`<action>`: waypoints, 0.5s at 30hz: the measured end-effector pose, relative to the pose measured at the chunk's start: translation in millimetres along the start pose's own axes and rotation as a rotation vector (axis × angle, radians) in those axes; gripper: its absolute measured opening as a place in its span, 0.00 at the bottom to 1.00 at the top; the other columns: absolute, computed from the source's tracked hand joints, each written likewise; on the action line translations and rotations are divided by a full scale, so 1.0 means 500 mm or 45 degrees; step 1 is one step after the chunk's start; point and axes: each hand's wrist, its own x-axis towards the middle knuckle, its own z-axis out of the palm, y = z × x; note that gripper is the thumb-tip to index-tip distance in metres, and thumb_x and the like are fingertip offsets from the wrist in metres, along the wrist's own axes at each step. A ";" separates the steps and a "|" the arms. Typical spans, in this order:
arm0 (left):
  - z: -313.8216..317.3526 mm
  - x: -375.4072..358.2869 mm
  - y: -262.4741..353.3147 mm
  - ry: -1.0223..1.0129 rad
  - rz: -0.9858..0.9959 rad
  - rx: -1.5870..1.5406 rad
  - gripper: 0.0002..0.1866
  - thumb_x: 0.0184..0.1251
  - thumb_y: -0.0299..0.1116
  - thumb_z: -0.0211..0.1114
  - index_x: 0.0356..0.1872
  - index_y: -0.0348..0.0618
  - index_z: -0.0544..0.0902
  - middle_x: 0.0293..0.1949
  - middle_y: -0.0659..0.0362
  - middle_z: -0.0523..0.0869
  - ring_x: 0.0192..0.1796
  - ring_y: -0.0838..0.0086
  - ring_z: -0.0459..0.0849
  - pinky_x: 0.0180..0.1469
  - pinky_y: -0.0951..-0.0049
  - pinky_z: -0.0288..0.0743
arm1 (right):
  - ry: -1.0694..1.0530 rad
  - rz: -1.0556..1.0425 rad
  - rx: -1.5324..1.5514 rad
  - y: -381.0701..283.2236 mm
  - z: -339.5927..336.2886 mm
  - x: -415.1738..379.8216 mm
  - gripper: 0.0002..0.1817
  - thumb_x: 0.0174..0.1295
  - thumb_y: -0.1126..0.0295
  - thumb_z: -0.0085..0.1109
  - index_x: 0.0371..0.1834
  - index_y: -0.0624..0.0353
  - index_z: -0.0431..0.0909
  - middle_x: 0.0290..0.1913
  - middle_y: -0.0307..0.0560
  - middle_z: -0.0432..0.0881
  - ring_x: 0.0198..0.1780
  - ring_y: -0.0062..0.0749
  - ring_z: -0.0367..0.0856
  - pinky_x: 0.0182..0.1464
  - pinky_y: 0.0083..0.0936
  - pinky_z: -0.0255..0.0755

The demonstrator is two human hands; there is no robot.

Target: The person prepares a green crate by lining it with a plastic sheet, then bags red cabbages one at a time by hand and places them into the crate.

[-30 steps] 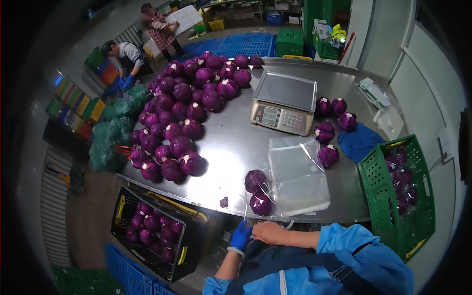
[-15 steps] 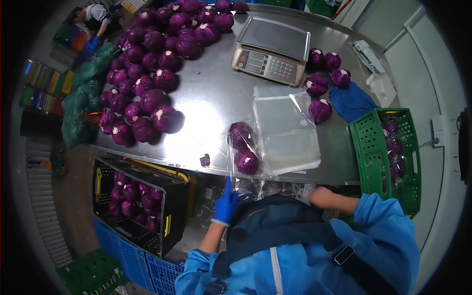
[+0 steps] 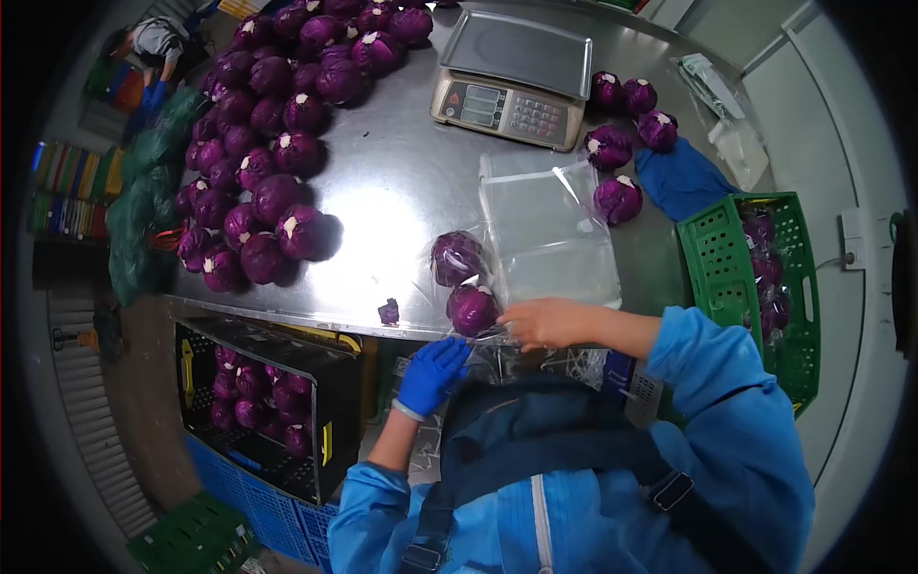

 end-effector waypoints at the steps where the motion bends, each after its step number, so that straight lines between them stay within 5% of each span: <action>1: -0.024 0.004 0.007 0.015 -0.091 -0.197 0.17 0.64 0.31 0.63 0.54 0.45 0.82 0.55 0.54 0.83 0.58 0.57 0.80 0.60 0.60 0.73 | 0.086 0.188 0.289 -0.005 -0.016 -0.014 0.12 0.63 0.63 0.57 0.33 0.60 0.85 0.42 0.46 0.85 0.58 0.47 0.77 0.65 0.40 0.69; 6: -0.060 0.016 -0.023 0.073 -0.754 -1.198 0.15 0.73 0.36 0.56 0.46 0.36 0.85 0.40 0.55 0.88 0.43 0.68 0.85 0.49 0.70 0.76 | 0.550 0.950 1.734 0.004 -0.020 -0.039 0.19 0.69 0.62 0.54 0.26 0.67 0.81 0.31 0.51 0.85 0.37 0.35 0.87 0.46 0.29 0.80; 9: -0.038 0.019 -0.081 0.144 -1.152 -1.420 0.23 0.78 0.43 0.47 0.37 0.35 0.84 0.30 0.55 0.86 0.27 0.77 0.79 0.32 0.77 0.72 | 0.698 1.447 1.904 0.021 0.069 -0.049 0.20 0.70 0.62 0.53 0.24 0.66 0.80 0.24 0.48 0.83 0.30 0.30 0.84 0.33 0.27 0.78; 11: 0.050 -0.073 -0.203 0.233 -1.332 -1.719 0.20 0.78 0.40 0.46 0.34 0.37 0.82 0.28 0.55 0.84 0.27 0.78 0.78 0.29 0.77 0.69 | 0.706 1.614 1.604 0.026 0.149 -0.094 0.21 0.70 0.60 0.53 0.23 0.65 0.80 0.21 0.46 0.81 0.25 0.29 0.82 0.27 0.27 0.75; 13: 0.031 -0.066 -0.152 0.195 -1.417 -1.524 0.19 0.77 0.43 0.49 0.36 0.38 0.81 0.29 0.55 0.85 0.26 0.78 0.79 0.28 0.79 0.69 | 0.706 1.672 1.258 0.018 0.219 -0.117 0.23 0.70 0.58 0.53 0.20 0.63 0.79 0.16 0.41 0.77 0.23 0.27 0.81 0.24 0.26 0.72; 15: 0.006 -0.046 -0.092 0.219 -1.197 -1.458 0.17 0.76 0.42 0.52 0.39 0.36 0.80 0.31 0.55 0.86 0.28 0.76 0.81 0.31 0.78 0.72 | 0.603 1.687 0.933 -0.013 0.217 -0.129 0.24 0.70 0.58 0.52 0.19 0.63 0.78 0.17 0.40 0.78 0.25 0.24 0.81 0.28 0.25 0.74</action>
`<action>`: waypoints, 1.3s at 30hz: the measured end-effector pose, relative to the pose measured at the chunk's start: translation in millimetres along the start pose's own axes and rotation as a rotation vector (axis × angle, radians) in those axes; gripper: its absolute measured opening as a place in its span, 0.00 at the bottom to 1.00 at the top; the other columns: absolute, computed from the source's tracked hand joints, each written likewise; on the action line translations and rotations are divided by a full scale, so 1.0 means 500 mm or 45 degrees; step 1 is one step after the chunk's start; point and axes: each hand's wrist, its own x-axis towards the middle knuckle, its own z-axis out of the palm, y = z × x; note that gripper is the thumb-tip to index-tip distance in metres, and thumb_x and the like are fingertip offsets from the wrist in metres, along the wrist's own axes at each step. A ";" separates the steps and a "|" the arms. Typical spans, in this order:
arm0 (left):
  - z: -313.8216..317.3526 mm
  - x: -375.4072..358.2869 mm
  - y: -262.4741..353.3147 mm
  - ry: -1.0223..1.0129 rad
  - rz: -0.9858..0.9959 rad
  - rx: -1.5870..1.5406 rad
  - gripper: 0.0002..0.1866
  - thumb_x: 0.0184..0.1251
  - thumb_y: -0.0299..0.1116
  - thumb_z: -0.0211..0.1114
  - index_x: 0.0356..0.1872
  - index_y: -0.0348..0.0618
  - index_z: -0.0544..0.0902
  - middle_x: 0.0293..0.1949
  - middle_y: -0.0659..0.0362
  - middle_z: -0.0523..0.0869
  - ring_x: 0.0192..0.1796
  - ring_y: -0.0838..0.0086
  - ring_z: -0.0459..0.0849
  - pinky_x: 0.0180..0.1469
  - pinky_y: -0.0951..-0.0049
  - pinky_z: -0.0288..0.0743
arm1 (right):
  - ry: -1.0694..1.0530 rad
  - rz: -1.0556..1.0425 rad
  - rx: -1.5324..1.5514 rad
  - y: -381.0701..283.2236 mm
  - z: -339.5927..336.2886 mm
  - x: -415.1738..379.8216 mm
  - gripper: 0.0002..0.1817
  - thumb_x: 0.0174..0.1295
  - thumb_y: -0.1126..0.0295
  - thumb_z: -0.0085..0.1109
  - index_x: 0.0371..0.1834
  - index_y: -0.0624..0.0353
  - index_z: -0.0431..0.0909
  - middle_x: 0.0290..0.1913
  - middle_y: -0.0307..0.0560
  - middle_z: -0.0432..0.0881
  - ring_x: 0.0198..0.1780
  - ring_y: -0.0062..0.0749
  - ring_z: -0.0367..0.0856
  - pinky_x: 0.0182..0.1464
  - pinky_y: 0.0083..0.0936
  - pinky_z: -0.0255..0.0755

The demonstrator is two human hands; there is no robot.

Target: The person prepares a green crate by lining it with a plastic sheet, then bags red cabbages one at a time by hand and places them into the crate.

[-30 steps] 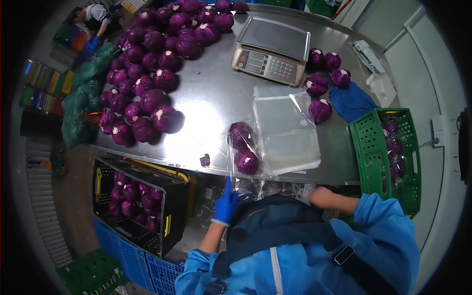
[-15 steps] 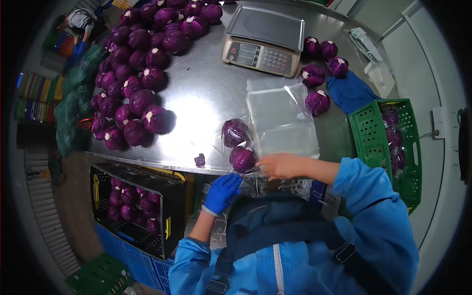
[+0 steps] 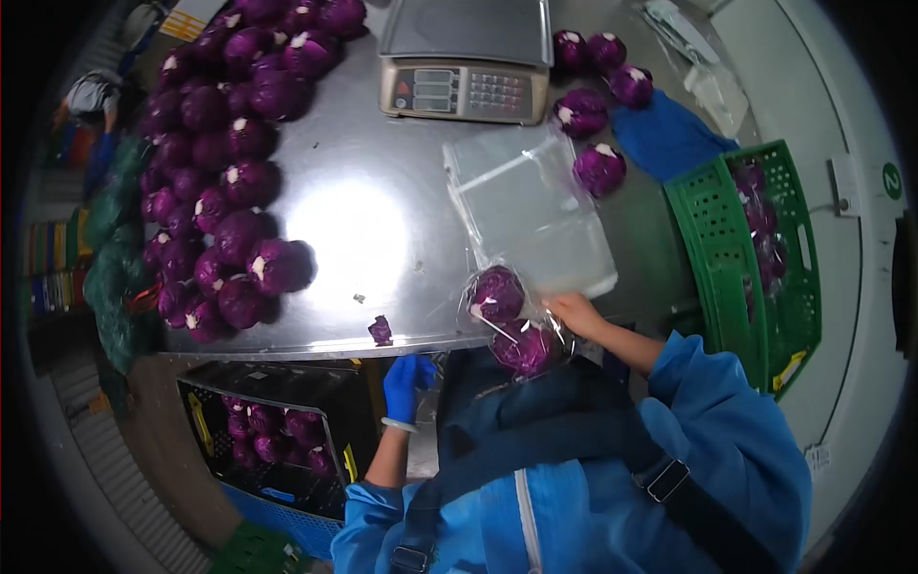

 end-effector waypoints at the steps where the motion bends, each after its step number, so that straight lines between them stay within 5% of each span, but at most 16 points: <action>1: 0.019 -0.017 0.013 0.051 0.081 0.166 0.12 0.70 0.35 0.60 0.46 0.36 0.80 0.41 0.52 0.86 0.39 0.70 0.84 0.41 0.73 0.77 | 0.001 0.032 0.108 -0.015 -0.014 -0.013 0.24 0.71 0.59 0.51 0.20 0.64 0.78 0.18 0.40 0.79 0.26 0.24 0.81 0.30 0.24 0.74; 4: 0.098 -0.040 0.114 -0.220 0.843 0.832 0.21 0.61 0.28 0.68 0.56 0.40 0.78 0.53 0.50 0.81 0.53 0.60 0.80 0.55 0.65 0.75 | -0.040 0.047 0.492 -0.045 -0.041 -0.048 0.22 0.73 0.62 0.48 0.24 0.66 0.79 0.23 0.42 0.81 0.29 0.24 0.82 0.36 0.23 0.75; 7: 0.154 -0.032 0.144 -0.607 0.858 0.998 0.30 0.56 0.30 0.70 0.63 0.46 0.74 0.61 0.49 0.75 0.62 0.54 0.73 0.65 0.59 0.65 | -0.206 -0.064 0.830 -0.028 -0.059 -0.074 0.19 0.76 0.66 0.41 0.34 0.68 0.80 0.33 0.44 0.84 0.35 0.27 0.82 0.44 0.23 0.75; 10: 0.196 -0.042 0.157 -0.684 0.811 0.981 0.30 0.57 0.31 0.70 0.64 0.47 0.74 0.61 0.50 0.75 0.62 0.53 0.73 0.65 0.58 0.65 | -0.190 -0.202 0.796 -0.023 -0.070 -0.090 0.19 0.76 0.67 0.41 0.36 0.69 0.80 0.35 0.46 0.84 0.41 0.29 0.83 0.48 0.24 0.75; 15: 0.202 -0.073 0.124 -0.567 0.859 1.107 0.36 0.49 0.46 0.76 0.61 0.45 0.76 0.62 0.51 0.75 0.62 0.54 0.73 0.65 0.56 0.64 | -0.266 -0.502 0.662 -0.035 -0.093 -0.095 0.14 0.73 0.70 0.47 0.38 0.69 0.81 0.39 0.47 0.84 0.43 0.29 0.83 0.51 0.26 0.74; 18: 0.214 -0.111 0.100 -0.383 0.956 1.205 0.38 0.47 0.46 0.78 0.62 0.45 0.76 0.63 0.50 0.75 0.63 0.53 0.72 0.65 0.56 0.64 | -0.298 -0.641 0.577 -0.033 -0.103 -0.088 0.13 0.72 0.70 0.49 0.39 0.68 0.82 0.40 0.47 0.84 0.44 0.30 0.82 0.51 0.26 0.74; 23: 0.264 -0.170 0.039 -0.067 1.098 1.434 0.38 0.45 0.44 0.79 0.61 0.47 0.77 0.62 0.53 0.74 0.62 0.55 0.72 0.63 0.57 0.64 | -0.302 -0.889 0.317 -0.040 -0.125 -0.098 0.11 0.69 0.67 0.54 0.40 0.63 0.82 0.41 0.46 0.84 0.47 0.35 0.82 0.53 0.28 0.74; 30: 0.271 -0.191 -0.016 -0.083 1.338 1.487 0.21 0.56 0.30 0.70 0.53 0.45 0.82 0.55 0.57 0.82 0.53 0.58 0.80 0.54 0.62 0.73 | -0.350 -1.451 -0.349 -0.036 -0.176 -0.105 0.14 0.66 0.60 0.58 0.45 0.59 0.81 0.48 0.45 0.84 0.52 0.41 0.80 0.55 0.35 0.73; 32: 0.259 -0.202 -0.021 -0.196 1.214 1.442 0.15 0.58 0.26 0.67 0.48 0.44 0.85 0.53 0.52 0.84 0.49 0.57 0.83 0.53 0.62 0.75 | -0.409 -1.249 -0.238 -0.028 -0.181 -0.108 0.12 0.66 0.64 0.58 0.44 0.60 0.82 0.48 0.46 0.84 0.54 0.41 0.80 0.58 0.34 0.72; 36: 0.239 -0.201 0.074 0.159 1.156 0.638 0.08 0.66 0.24 0.60 0.40 0.32 0.85 0.48 0.43 0.86 0.53 0.57 0.84 0.57 0.61 0.75 | -0.389 -0.899 0.087 -0.108 -0.211 -0.088 0.11 0.68 0.66 0.54 0.44 0.59 0.83 0.48 0.46 0.85 0.54 0.36 0.81 0.60 0.32 0.71; 39: 0.216 -0.153 0.187 0.527 1.226 0.405 0.10 0.70 0.26 0.58 0.41 0.29 0.84 0.46 0.46 0.86 0.50 0.61 0.84 0.57 0.64 0.75 | -0.307 -1.020 0.353 -0.230 -0.227 -0.041 0.14 0.72 0.65 0.49 0.44 0.63 0.83 0.45 0.46 0.86 0.50 0.32 0.83 0.58 0.29 0.72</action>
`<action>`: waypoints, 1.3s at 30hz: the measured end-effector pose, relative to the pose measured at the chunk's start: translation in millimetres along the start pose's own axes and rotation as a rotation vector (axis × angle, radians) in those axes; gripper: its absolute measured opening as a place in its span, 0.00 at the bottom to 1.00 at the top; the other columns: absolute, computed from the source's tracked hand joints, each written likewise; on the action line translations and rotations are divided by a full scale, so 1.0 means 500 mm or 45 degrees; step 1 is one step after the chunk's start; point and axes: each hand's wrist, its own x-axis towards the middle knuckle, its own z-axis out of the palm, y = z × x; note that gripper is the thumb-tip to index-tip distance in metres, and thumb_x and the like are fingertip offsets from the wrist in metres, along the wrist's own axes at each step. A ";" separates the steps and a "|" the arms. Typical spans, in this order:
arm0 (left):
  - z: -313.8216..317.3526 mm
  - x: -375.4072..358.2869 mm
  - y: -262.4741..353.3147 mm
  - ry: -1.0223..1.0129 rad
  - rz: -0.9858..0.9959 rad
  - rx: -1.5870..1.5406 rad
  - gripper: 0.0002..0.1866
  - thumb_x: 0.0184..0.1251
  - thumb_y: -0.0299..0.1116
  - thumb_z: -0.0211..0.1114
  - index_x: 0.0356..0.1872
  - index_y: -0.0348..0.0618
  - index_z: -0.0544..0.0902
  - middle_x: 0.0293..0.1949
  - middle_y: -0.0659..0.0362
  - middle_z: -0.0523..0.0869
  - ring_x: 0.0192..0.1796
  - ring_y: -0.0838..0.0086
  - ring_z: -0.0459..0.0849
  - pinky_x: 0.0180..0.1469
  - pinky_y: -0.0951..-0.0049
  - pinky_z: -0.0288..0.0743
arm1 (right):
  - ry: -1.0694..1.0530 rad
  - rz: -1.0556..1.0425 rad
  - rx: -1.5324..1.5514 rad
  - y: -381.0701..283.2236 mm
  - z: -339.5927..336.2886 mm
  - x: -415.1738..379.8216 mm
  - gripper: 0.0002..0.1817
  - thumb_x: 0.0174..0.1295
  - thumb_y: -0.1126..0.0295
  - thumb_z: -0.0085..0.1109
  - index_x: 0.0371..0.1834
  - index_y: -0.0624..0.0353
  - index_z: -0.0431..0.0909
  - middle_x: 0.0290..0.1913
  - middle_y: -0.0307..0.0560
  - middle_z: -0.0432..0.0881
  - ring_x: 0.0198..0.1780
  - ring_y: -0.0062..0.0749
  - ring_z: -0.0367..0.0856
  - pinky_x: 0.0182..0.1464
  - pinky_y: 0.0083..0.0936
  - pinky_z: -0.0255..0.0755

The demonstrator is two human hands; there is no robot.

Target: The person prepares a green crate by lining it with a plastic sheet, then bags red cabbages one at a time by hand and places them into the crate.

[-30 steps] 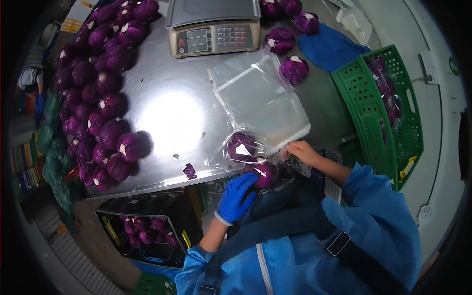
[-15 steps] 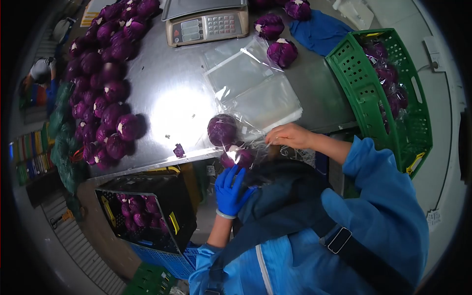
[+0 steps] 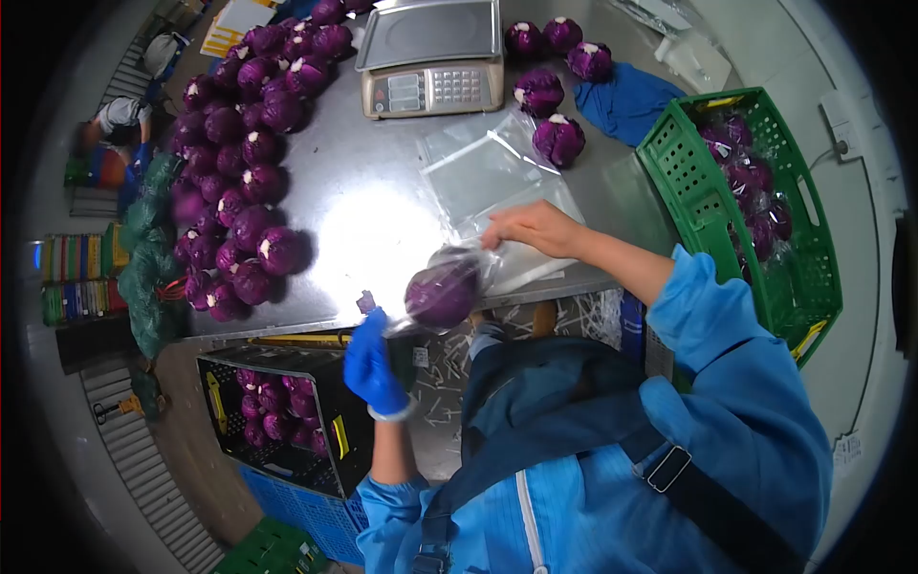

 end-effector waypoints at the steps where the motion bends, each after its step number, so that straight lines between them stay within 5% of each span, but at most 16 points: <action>1: 0.001 0.041 0.001 0.087 -0.048 0.009 0.11 0.72 0.27 0.56 0.43 0.28 0.83 0.46 0.48 0.86 0.50 0.63 0.84 0.57 0.65 0.75 | 0.030 -0.073 0.032 -0.013 -0.003 0.040 0.15 0.73 0.65 0.49 0.44 0.64 0.83 0.45 0.46 0.86 0.50 0.31 0.83 0.58 0.29 0.72; 3: 0.005 0.112 -0.019 0.190 -0.268 -0.302 0.13 0.75 0.29 0.54 0.47 0.28 0.82 0.46 0.52 0.85 0.49 0.68 0.83 0.57 0.69 0.75 | 0.098 -0.127 0.066 -0.051 0.001 0.116 0.16 0.73 0.64 0.48 0.42 0.65 0.83 0.44 0.45 0.86 0.48 0.29 0.83 0.57 0.28 0.73; 8: -0.017 0.172 -0.055 0.121 -0.210 -0.260 0.12 0.76 0.31 0.53 0.36 0.33 0.79 0.33 0.58 0.82 0.35 0.78 0.79 0.43 0.75 0.74 | 0.104 0.173 0.218 -0.094 -0.006 0.162 0.24 0.73 0.53 0.48 0.33 0.63 0.85 0.34 0.43 0.86 0.41 0.23 0.82 0.49 0.24 0.74; 14: 0.010 0.033 -0.143 0.089 -0.826 -0.266 0.10 0.73 0.28 0.52 0.33 0.38 0.79 0.26 0.62 0.79 0.25 0.80 0.75 0.30 0.79 0.69 | 0.209 0.800 0.506 0.049 0.081 0.076 0.29 0.71 0.51 0.50 0.19 0.65 0.79 0.20 0.48 0.82 0.23 0.28 0.83 0.29 0.22 0.75; 18: 0.018 -0.084 -0.248 0.132 -1.230 -0.353 0.07 0.68 0.30 0.59 0.31 0.41 0.81 0.23 0.64 0.77 0.24 0.82 0.72 0.27 0.79 0.65 | 0.338 1.115 0.460 0.164 0.167 0.012 0.29 0.69 0.51 0.53 0.19 0.66 0.78 0.17 0.47 0.80 0.23 0.27 0.82 0.24 0.22 0.74; 20: 0.034 -0.051 -0.206 0.013 -1.329 -0.360 0.06 0.67 0.29 0.59 0.31 0.41 0.81 0.23 0.65 0.76 0.24 0.83 0.71 0.26 0.80 0.64 | 0.421 1.218 0.299 0.186 0.196 -0.005 0.28 0.67 0.51 0.56 0.20 0.66 0.79 0.16 0.46 0.79 0.23 0.26 0.82 0.22 0.21 0.74; 23: 0.036 -0.054 -0.235 -0.054 -1.334 -0.276 0.04 0.64 0.28 0.60 0.29 0.42 0.79 0.22 0.66 0.75 0.23 0.83 0.70 0.25 0.80 0.63 | 0.359 1.031 -0.477 0.160 0.180 -0.006 0.24 0.64 0.54 0.59 0.20 0.66 0.78 0.15 0.45 0.78 0.19 0.31 0.81 0.24 0.28 0.77; 26: 0.017 -0.043 -0.274 -0.062 -1.350 -0.210 0.04 0.63 0.27 0.59 0.30 0.42 0.79 0.23 0.66 0.75 0.23 0.83 0.70 0.26 0.80 0.63 | 0.771 1.340 0.161 0.217 0.143 -0.054 0.16 0.59 0.59 0.63 0.30 0.64 0.80 0.28 0.51 0.83 0.30 0.39 0.84 0.39 0.33 0.79; 29: 0.000 -0.018 -0.253 -0.136 -1.503 -0.301 0.04 0.64 0.28 0.58 0.30 0.42 0.79 0.23 0.66 0.76 0.24 0.84 0.70 0.26 0.80 0.63 | 0.981 0.489 -0.629 0.087 0.152 -0.033 0.19 0.54 0.63 0.66 0.46 0.62 0.79 0.46 0.55 0.82 0.49 0.45 0.81 0.56 0.38 0.73; 31: -0.007 -0.022 -0.275 -0.177 -1.530 -0.323 0.05 0.64 0.28 0.57 0.33 0.41 0.80 0.28 0.64 0.79 0.26 0.82 0.73 0.28 0.79 0.66 | 0.405 0.162 -0.698 0.006 0.193 0.017 0.28 0.51 0.65 0.66 0.58 0.55 0.73 0.62 0.53 0.72 0.66 0.44 0.69 0.67 0.41 0.63; 33: -0.006 -0.027 -0.293 -0.134 -1.589 -0.409 0.06 0.65 0.29 0.56 0.35 0.40 0.81 0.30 0.62 0.80 0.28 0.82 0.75 0.29 0.79 0.68 | -0.220 -0.262 -0.943 -0.044 0.235 0.102 0.34 0.47 0.64 0.70 0.62 0.50 0.70 0.66 0.50 0.69 0.70 0.46 0.63 0.72 0.45 0.54; 38: -0.017 -0.003 -0.323 -0.264 -1.673 -0.352 0.13 0.62 0.22 0.58 0.48 0.39 0.79 0.38 0.61 0.83 0.36 0.77 0.80 0.40 0.77 0.75 | -0.463 -0.294 -1.162 0.059 0.268 0.142 0.45 0.37 0.60 0.76 0.65 0.45 0.66 0.68 0.52 0.65 0.72 0.48 0.58 0.74 0.46 0.50; 39: -0.018 -0.004 -0.321 -0.331 -1.441 -0.163 0.13 0.61 0.21 0.58 0.48 0.39 0.79 0.39 0.61 0.83 0.37 0.76 0.80 0.41 0.76 0.75 | -0.458 -0.300 -1.167 0.061 0.271 0.140 0.47 0.36 0.59 0.77 0.65 0.45 0.66 0.68 0.53 0.65 0.71 0.49 0.58 0.74 0.46 0.50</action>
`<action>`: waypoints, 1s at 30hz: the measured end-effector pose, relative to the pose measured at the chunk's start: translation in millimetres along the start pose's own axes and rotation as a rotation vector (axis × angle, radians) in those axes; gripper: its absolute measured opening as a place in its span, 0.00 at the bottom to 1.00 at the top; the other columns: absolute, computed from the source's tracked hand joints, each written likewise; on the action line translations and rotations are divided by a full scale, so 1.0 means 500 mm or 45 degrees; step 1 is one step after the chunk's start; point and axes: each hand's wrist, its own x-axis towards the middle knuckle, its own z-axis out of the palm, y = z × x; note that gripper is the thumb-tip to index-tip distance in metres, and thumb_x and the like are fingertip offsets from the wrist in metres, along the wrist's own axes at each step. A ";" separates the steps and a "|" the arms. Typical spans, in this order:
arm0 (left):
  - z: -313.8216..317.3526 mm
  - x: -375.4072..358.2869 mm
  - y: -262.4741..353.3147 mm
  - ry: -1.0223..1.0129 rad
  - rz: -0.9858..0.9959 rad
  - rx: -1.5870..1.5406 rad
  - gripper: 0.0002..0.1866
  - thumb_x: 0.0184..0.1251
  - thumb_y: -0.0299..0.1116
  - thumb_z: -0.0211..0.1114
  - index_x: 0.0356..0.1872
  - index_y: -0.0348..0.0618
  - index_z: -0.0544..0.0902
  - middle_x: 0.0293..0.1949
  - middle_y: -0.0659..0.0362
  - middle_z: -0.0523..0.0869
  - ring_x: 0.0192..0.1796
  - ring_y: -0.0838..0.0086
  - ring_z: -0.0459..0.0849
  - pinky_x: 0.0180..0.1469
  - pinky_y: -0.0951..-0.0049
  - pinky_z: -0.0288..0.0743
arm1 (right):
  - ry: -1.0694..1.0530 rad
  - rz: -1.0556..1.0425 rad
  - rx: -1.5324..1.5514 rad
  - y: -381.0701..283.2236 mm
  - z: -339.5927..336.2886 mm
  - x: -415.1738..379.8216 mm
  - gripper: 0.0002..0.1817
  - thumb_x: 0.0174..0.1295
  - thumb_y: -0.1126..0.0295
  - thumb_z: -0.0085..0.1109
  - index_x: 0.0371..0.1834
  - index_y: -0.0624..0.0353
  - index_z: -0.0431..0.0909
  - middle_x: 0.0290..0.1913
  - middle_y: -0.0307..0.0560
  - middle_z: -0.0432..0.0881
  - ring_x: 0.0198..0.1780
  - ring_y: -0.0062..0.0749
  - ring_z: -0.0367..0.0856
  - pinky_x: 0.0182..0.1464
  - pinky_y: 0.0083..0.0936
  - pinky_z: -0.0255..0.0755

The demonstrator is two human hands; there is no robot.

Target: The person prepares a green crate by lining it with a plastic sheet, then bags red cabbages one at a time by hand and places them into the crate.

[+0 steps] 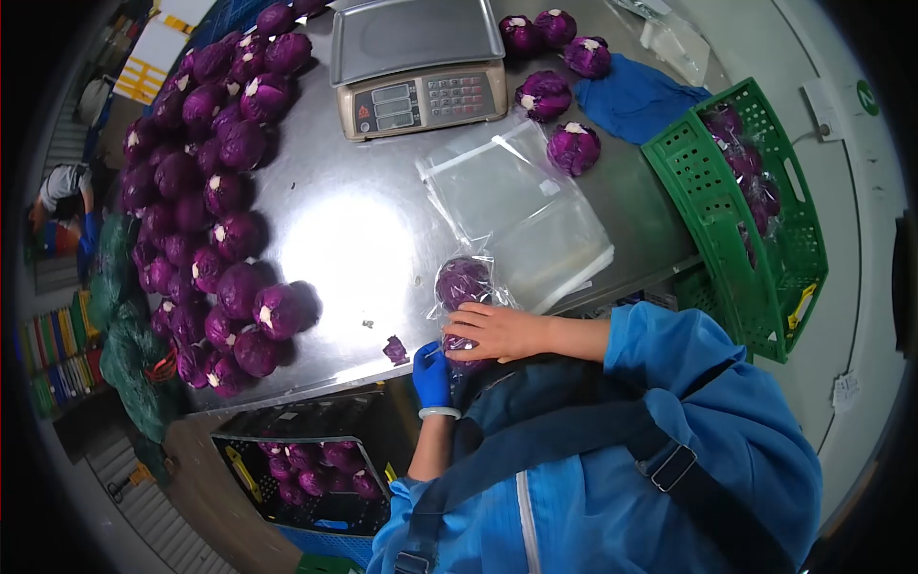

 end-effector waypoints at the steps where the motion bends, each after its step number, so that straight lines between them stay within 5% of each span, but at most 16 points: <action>1: 0.007 0.000 0.000 0.034 0.217 0.207 0.14 0.61 0.20 0.59 0.48 0.38 0.78 0.40 0.60 0.83 0.38 0.76 0.80 0.43 0.76 0.76 | 0.007 -0.010 0.020 0.001 -0.002 -0.002 0.47 0.35 0.59 0.77 0.65 0.45 0.66 0.67 0.54 0.65 0.71 0.49 0.59 0.73 0.46 0.51; 2: 0.012 0.002 0.004 0.068 0.440 0.412 0.14 0.60 0.19 0.59 0.48 0.38 0.78 0.41 0.59 0.83 0.39 0.75 0.81 0.44 0.75 0.76 | 0.016 -0.021 0.036 0.003 -0.006 -0.004 0.47 0.35 0.60 0.77 0.65 0.46 0.66 0.66 0.55 0.66 0.70 0.50 0.60 0.73 0.46 0.51; 7: 0.009 0.026 0.004 -0.061 0.507 0.236 0.15 0.59 0.14 0.57 0.48 0.34 0.79 0.43 0.58 0.83 0.45 0.73 0.81 0.50 0.74 0.75 | 0.159 0.003 0.165 0.020 -0.011 -0.020 0.47 0.37 0.58 0.75 0.67 0.45 0.66 0.64 0.54 0.66 0.67 0.50 0.62 0.70 0.46 0.55; 11: 0.052 -0.015 0.137 -0.081 0.327 0.074 0.14 0.59 0.18 0.59 0.47 0.31 0.83 0.41 0.55 0.85 0.45 0.71 0.81 0.51 0.71 0.77 | 0.443 0.128 0.337 0.059 -0.022 -0.030 0.44 0.40 0.55 0.72 0.66 0.48 0.68 0.64 0.55 0.67 0.66 0.50 0.65 0.67 0.45 0.57; 16: 0.081 0.073 0.143 0.236 0.809 -0.079 0.19 0.58 0.19 0.61 0.53 0.31 0.79 0.55 0.49 0.79 0.51 0.65 0.81 0.52 0.67 0.78 | 0.673 0.107 0.563 0.122 -0.016 -0.015 0.39 0.40 0.52 0.71 0.60 0.49 0.72 0.59 0.53 0.73 0.61 0.50 0.71 0.63 0.42 0.63; 18: 0.089 0.064 0.149 0.492 1.452 0.696 0.19 0.62 0.23 0.58 0.56 0.30 0.77 0.60 0.45 0.75 0.54 0.61 0.78 0.54 0.62 0.77 | 0.748 0.136 0.606 0.133 -0.014 -0.015 0.40 0.38 0.52 0.72 0.59 0.49 0.72 0.58 0.51 0.74 0.59 0.50 0.72 0.61 0.42 0.66; 20: 0.042 0.112 0.112 0.569 1.010 0.778 0.23 0.65 0.28 0.58 0.61 0.29 0.72 0.61 0.42 0.73 0.56 0.57 0.77 0.56 0.57 0.76 | 0.819 0.157 0.657 0.143 -0.022 -0.018 0.42 0.32 0.51 0.73 0.57 0.51 0.72 0.52 0.49 0.78 0.53 0.50 0.76 0.58 0.43 0.69; 21: 0.029 0.117 0.099 0.404 0.861 0.718 0.28 0.62 0.24 0.61 0.64 0.29 0.68 0.64 0.40 0.69 0.60 0.57 0.75 0.61 0.55 0.74 | 0.813 0.167 0.714 0.149 -0.033 -0.020 0.43 0.31 0.52 0.73 0.57 0.52 0.72 0.52 0.50 0.78 0.54 0.50 0.76 0.58 0.42 0.69; 22: 0.036 0.122 0.086 0.232 0.901 -0.020 0.39 0.47 0.12 0.65 0.67 0.32 0.67 0.64 0.48 0.72 0.60 0.63 0.75 0.62 0.61 0.70 | 0.806 0.169 0.771 0.158 -0.043 -0.018 0.44 0.29 0.53 0.74 0.57 0.53 0.72 0.51 0.51 0.79 0.54 0.51 0.76 0.58 0.42 0.69; 24: 0.108 0.058 0.138 0.184 1.346 0.537 0.45 0.50 0.12 0.64 0.73 0.40 0.57 0.66 0.51 0.68 0.61 0.64 0.74 0.63 0.61 0.70 | 0.793 0.209 0.904 0.179 -0.043 -0.007 0.46 0.28 0.55 0.75 0.58 0.55 0.70 0.52 0.54 0.79 0.55 0.53 0.76 0.58 0.42 0.69; 25: 0.058 0.101 0.107 -0.069 1.050 0.459 0.50 0.49 0.12 0.65 0.75 0.46 0.53 0.67 0.51 0.67 0.62 0.64 0.73 0.64 0.62 0.70 | 0.712 0.212 1.012 0.193 -0.045 -0.007 0.50 0.28 0.54 0.77 0.61 0.55 0.68 0.54 0.56 0.78 0.58 0.54 0.75 0.59 0.41 0.69; 30: 0.146 0.098 0.202 -0.140 1.036 0.323 0.50 0.42 0.12 0.72 0.72 0.36 0.58 0.64 0.50 0.70 0.59 0.66 0.76 0.58 0.66 0.76 | 0.780 0.362 1.133 0.222 -0.041 -0.022 0.60 0.30 0.52 0.82 0.71 0.57 0.58 0.62 0.58 0.73 0.64 0.50 0.72 0.65 0.39 0.66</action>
